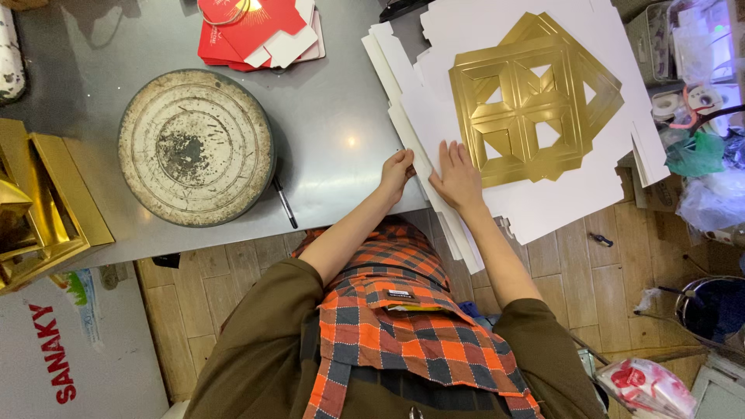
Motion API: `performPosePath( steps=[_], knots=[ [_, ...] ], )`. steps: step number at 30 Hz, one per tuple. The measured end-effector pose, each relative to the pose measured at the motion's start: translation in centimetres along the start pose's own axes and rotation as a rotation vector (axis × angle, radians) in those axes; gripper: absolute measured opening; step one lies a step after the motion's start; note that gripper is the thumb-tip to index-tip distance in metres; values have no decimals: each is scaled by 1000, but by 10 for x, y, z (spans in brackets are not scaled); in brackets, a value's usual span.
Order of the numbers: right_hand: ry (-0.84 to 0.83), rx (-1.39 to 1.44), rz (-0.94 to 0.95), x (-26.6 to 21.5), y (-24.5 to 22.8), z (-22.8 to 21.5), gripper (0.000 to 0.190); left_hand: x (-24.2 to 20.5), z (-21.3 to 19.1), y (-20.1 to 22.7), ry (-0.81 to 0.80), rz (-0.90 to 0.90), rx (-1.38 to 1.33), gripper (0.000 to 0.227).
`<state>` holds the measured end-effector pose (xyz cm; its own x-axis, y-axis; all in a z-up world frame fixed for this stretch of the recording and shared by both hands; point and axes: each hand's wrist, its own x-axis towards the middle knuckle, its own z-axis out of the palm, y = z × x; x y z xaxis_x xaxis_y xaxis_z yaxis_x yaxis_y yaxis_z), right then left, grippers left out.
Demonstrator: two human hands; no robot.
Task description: The person assembles a gold-colored box by folding a flat white cardboard sheet and inserting a gold frame into the edges. They then place a gold decorative insert into the box and stack the finished product with others.
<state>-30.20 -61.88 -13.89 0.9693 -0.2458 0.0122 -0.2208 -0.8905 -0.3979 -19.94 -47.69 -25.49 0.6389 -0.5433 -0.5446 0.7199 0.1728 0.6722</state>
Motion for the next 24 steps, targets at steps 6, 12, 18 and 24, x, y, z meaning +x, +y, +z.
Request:
performPosePath(
  steps=[6,12,18,24],
  knots=[
    [254,221,-45,1,-39,-97,47,-21,14,38,111,25,216,53],
    [289,313,-178,-34,-118,-163,47,-96,20,97,-121,135,158,79],
    [49,483,-289,-15,-110,-112,41,-131,39,129,-84,133,227,55],
    [68,517,-183,5,-45,-69,43,-159,27,142,-90,177,273,43]
  ],
)
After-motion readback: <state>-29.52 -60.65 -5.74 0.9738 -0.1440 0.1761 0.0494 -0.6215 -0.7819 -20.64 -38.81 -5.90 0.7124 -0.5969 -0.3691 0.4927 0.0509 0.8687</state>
